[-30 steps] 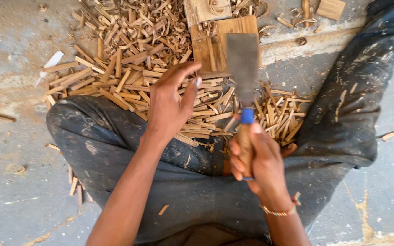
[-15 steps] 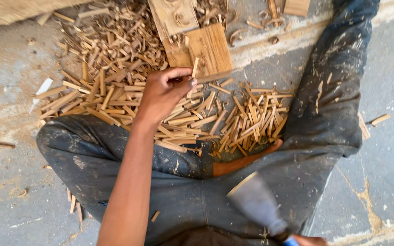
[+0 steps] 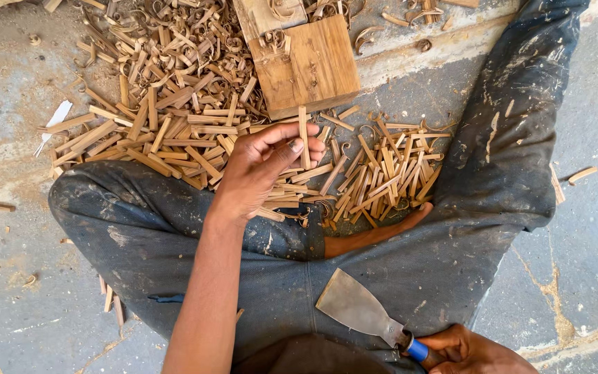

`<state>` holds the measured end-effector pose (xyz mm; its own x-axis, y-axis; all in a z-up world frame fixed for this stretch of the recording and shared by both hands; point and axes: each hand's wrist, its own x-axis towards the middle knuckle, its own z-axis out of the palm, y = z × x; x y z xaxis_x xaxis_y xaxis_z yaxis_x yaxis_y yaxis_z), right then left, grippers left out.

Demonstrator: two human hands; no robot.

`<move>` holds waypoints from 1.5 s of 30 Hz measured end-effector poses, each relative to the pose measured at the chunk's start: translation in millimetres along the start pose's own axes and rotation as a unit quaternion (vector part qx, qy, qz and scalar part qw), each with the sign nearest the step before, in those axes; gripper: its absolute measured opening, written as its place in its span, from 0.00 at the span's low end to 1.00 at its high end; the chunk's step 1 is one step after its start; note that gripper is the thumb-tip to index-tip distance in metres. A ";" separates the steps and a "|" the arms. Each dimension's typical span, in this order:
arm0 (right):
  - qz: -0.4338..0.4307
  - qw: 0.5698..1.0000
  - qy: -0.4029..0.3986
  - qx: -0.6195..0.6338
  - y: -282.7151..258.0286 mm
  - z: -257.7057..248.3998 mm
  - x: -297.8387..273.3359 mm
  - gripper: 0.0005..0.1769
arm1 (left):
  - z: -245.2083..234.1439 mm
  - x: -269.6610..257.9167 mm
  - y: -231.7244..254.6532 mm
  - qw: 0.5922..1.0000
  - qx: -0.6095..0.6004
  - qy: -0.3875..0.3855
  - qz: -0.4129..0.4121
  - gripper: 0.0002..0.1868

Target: The person sits cross-legged on the floor and uses a chisel to carve small wooden pieces. They hold the wood with their left hand and strike the chisel with their right hand to shape the material, creating wood shavings that accumulate on the floor.

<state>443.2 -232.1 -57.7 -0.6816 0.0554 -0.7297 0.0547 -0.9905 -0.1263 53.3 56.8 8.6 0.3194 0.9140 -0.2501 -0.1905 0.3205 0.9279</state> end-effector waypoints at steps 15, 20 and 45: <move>0.009 0.991 0.130 0.018 20.9 -3.3 -3.0 0.29 | -5.1 22.0 -15.2 0.961 0.209 0.181 -0.009 0.12; -0.033 0.996 0.085 -0.009 9.7 10.3 8.2 0.24 | -21.4 73.7 0.0 0.868 0.433 0.240 0.037 0.13; -0.318 0.916 0.242 0.011 -256.8 226.2 116.8 0.16 | -72.1 -10.4 -35.1 0.956 0.207 0.186 0.087 0.11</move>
<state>184.5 0.3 41.4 -0.1655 0.6668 -0.7266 -0.2601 -0.7402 -0.6200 -10.3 54.0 -41.2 -0.0507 0.9945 -0.0916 0.1984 0.0999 0.9750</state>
